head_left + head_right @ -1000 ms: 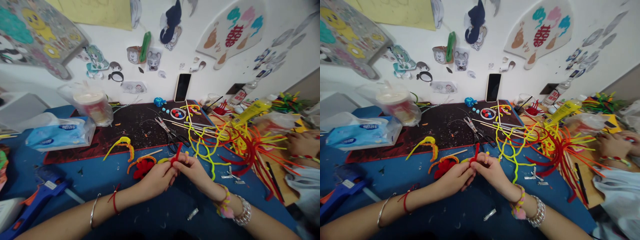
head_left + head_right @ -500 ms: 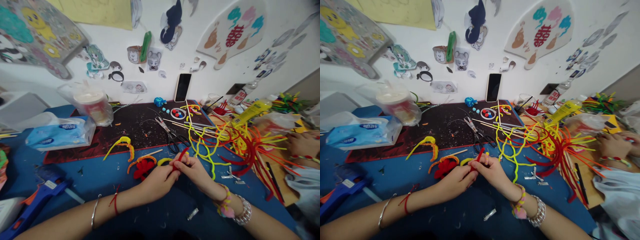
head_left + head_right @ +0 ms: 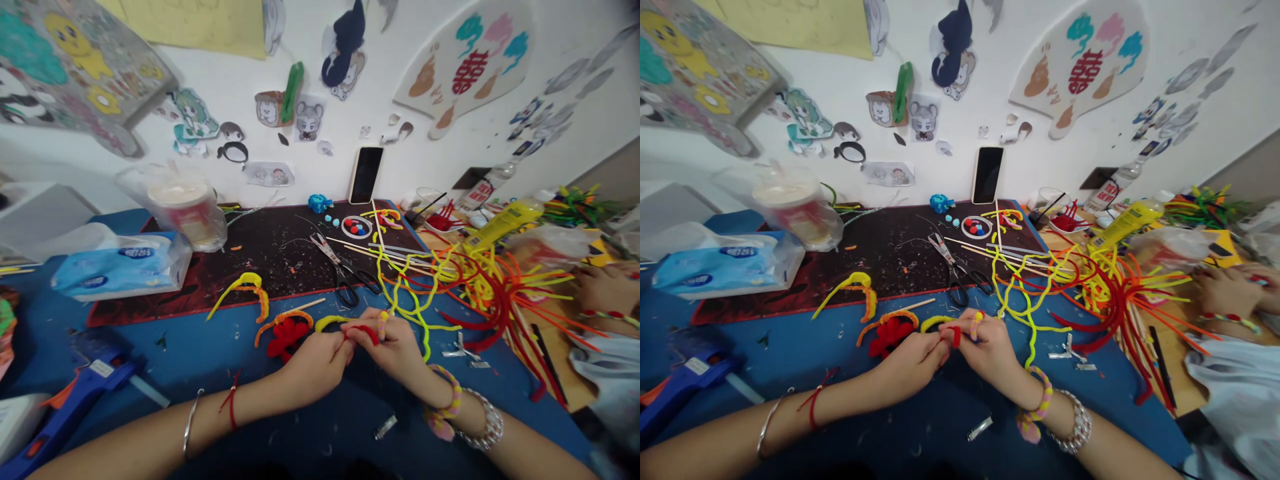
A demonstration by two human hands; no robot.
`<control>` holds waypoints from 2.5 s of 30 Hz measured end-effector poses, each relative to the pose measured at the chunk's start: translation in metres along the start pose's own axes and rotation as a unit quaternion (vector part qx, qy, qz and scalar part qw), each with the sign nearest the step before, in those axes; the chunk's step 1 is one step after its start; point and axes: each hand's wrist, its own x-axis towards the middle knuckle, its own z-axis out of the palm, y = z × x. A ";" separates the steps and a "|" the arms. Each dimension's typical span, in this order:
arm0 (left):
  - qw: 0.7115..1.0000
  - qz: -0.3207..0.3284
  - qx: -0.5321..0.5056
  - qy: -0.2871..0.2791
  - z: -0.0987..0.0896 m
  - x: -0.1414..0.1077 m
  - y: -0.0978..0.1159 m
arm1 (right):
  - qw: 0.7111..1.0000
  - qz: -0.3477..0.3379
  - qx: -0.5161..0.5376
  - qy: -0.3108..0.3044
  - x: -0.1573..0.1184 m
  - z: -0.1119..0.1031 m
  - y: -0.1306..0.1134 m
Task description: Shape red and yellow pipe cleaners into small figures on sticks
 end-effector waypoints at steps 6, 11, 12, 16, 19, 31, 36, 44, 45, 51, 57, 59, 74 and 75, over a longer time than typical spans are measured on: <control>0.999 -0.012 0.047 0.005 -0.001 0.000 0.002 | 0.998 0.062 -0.013 0.024 0.000 0.004 0.004; 1.000 -0.014 -0.016 -0.008 -0.004 0.001 0.004 | 0.982 0.151 0.097 -0.060 0.003 0.000 0.006; 0.999 -0.016 -0.032 -0.012 -0.004 0.001 0.005 | 0.975 0.169 0.121 -0.073 0.003 -0.001 0.007; 0.995 -0.033 -0.091 -0.035 -0.005 0.000 0.008 | 0.952 0.216 0.186 -0.109 0.003 -0.002 0.010; 0.991 -0.045 -0.117 -0.054 -0.005 -0.001 0.008 | 0.944 0.216 0.213 -0.127 0.003 -0.002 0.010; 0.999 0.037 0.034 -0.014 -0.001 0.001 -0.002 | 0.930 0.234 0.256 -0.118 0.003 0.000 0.010; 0.974 0.097 0.205 -0.012 -0.003 0.000 -0.003 | 0.891 0.295 0.314 -0.145 0.003 0.000 0.010; 0.858 0.184 0.479 0.032 -0.005 -0.011 0.009 | 0.964 0.192 0.118 -0.138 0.002 0.000 0.008; 0.847 0.206 0.486 0.060 -0.006 -0.013 0.013 | 0.971 0.174 0.093 -0.133 0.002 0.000 0.008; 0.766 0.356 0.518 0.135 -0.022 -0.014 0.026 | 0.982 0.105 0.063 -0.144 -0.002 0.003 0.009; 0.791 0.278 0.538 0.093 -0.031 -0.007 0.028 | 0.972 0.123 0.077 -0.186 -0.002 0.005 0.009; 0.795 0.274 0.534 0.089 -0.032 -0.007 0.027 | 0.967 0.142 0.087 -0.193 -0.001 0.005 0.010; 0.944 0.064 0.322 0.038 -0.037 0.004 0.013 | 0.969 0.169 0.086 -0.161 0.004 0.001 0.007; 0.958 0.051 0.279 0.039 -0.037 0.005 0.012 | 0.970 0.169 0.089 -0.152 0.004 0.001 0.007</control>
